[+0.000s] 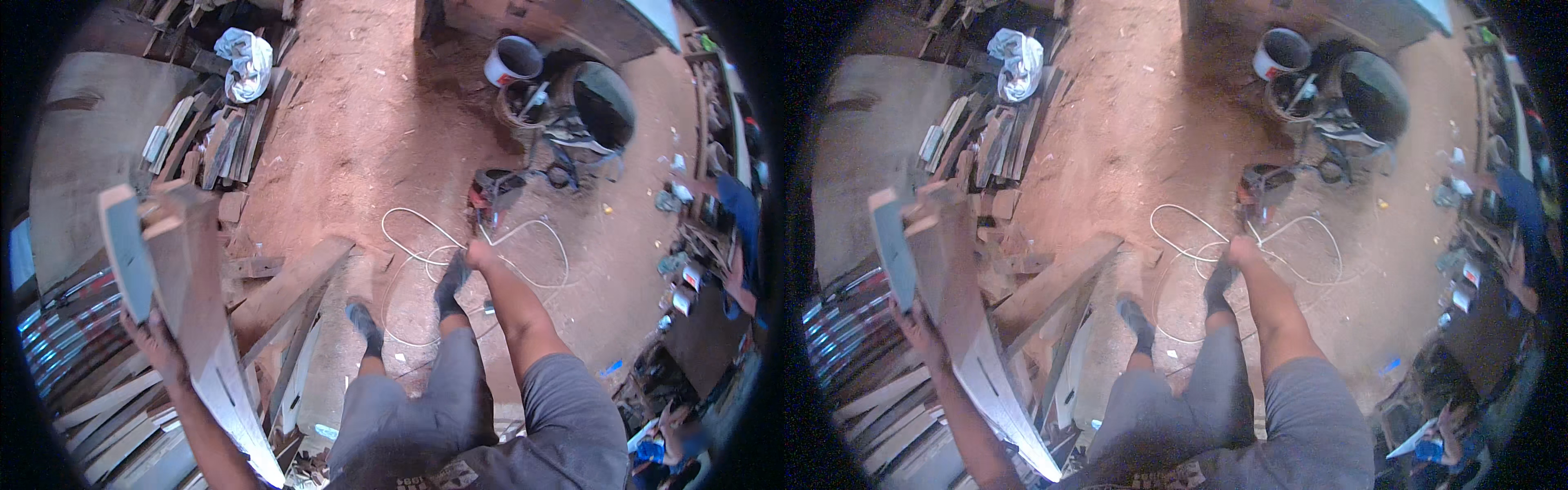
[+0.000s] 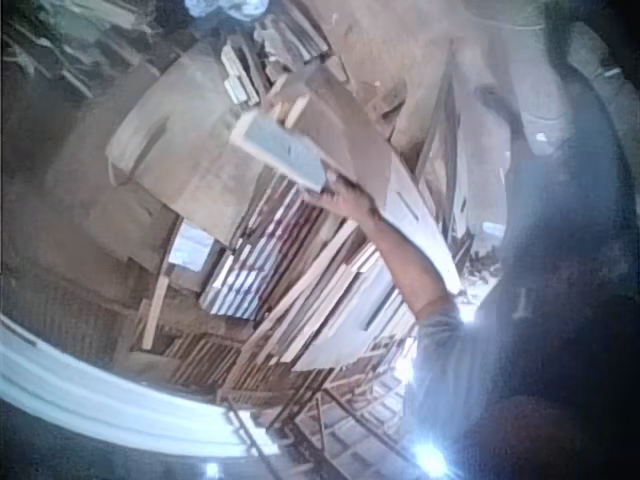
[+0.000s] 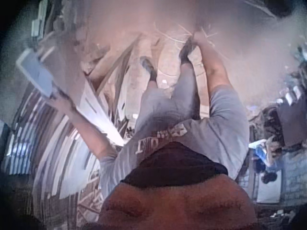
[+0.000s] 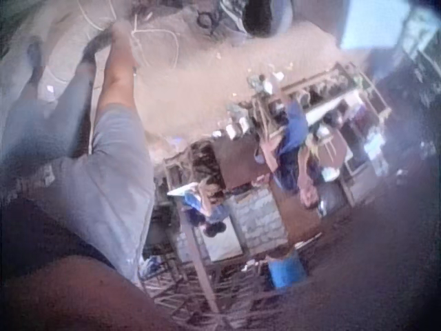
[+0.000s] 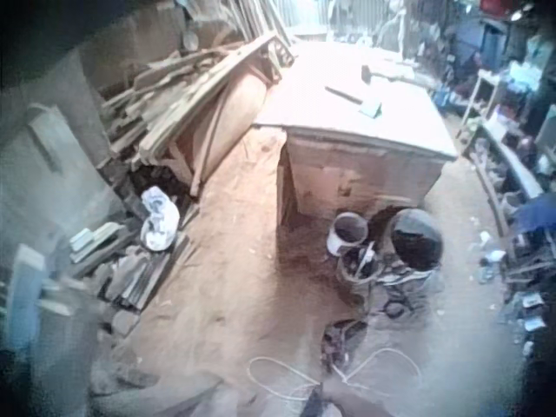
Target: The person measures and marks a wooden plank with a ruler and pencil, then uses a circular saw to cut the plank. They sand the cut piece with an electric sander, apply glue to the edges, and hammer the pieces together to assemble a small wooden structure.
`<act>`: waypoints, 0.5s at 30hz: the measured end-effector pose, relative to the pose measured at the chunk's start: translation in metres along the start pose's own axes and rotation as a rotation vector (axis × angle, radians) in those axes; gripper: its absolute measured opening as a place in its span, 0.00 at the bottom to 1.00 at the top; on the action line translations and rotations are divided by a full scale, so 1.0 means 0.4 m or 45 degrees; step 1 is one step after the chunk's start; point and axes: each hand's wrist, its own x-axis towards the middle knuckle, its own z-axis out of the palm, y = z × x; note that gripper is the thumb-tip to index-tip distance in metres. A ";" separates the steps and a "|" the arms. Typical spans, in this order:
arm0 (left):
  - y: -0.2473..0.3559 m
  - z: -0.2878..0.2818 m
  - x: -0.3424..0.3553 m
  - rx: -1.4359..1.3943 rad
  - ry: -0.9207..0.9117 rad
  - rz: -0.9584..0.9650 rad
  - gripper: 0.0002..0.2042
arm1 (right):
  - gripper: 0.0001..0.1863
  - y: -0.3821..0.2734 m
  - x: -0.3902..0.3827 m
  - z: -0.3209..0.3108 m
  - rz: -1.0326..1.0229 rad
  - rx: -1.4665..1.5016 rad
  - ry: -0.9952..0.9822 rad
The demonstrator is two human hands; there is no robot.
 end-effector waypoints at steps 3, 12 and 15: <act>-0.057 -0.038 0.016 0.271 0.092 -0.048 0.31 | 0.21 0.060 0.240 -0.002 -0.114 0.033 0.163; -0.228 -0.386 -0.077 0.053 0.441 -0.351 0.42 | 0.24 0.118 0.588 -0.044 0.181 -0.116 0.338; -0.155 -0.299 -0.035 0.165 0.532 -0.432 0.41 | 0.23 0.163 0.562 -0.034 0.236 -0.063 0.338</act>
